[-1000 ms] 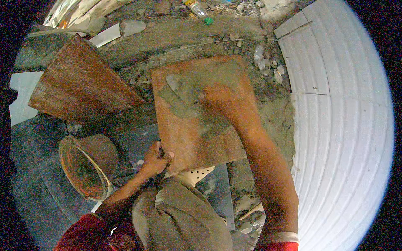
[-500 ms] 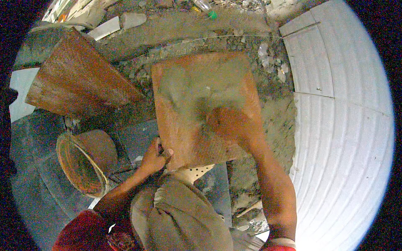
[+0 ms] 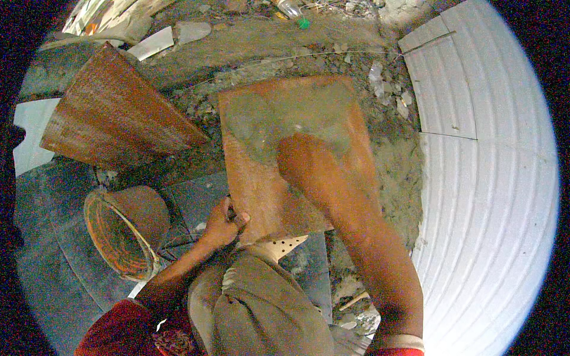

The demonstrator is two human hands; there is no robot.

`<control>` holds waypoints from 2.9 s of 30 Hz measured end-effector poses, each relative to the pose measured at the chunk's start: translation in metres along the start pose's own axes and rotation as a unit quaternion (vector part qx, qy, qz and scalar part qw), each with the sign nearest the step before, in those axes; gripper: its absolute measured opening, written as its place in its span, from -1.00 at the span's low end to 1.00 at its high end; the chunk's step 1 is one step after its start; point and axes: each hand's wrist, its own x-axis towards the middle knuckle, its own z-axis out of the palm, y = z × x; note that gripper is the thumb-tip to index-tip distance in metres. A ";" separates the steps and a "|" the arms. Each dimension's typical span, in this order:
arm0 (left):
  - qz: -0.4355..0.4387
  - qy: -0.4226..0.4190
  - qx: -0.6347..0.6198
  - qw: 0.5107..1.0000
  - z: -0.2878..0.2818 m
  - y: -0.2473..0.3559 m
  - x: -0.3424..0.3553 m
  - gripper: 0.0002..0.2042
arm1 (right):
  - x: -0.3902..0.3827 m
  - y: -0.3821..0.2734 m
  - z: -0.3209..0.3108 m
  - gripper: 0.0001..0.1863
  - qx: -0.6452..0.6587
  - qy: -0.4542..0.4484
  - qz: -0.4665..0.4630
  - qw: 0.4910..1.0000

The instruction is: The person installs floor tiles by spreading cement with a trowel, placing a tile, and tapping it with a rubber mallet to level it. They repeat this process for multiple tiles, using a straight edge to check alignment.

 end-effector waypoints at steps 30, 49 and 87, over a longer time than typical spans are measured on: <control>-0.035 -0.016 -0.111 0.993 0.001 0.005 -0.005 -0.62 | -0.028 0.119 -0.009 -0.55 0.035 0.135 0.117 0.983; -0.032 -0.031 -0.195 0.980 0.001 0.002 -0.002 -0.67 | -0.159 0.058 0.012 -0.69 0.446 -0.257 0.135 0.846; -0.066 -0.088 -0.234 0.966 -0.016 0.008 -0.014 -0.68 | 0.018 0.052 -0.045 -0.57 0.145 -0.253 -0.004 0.956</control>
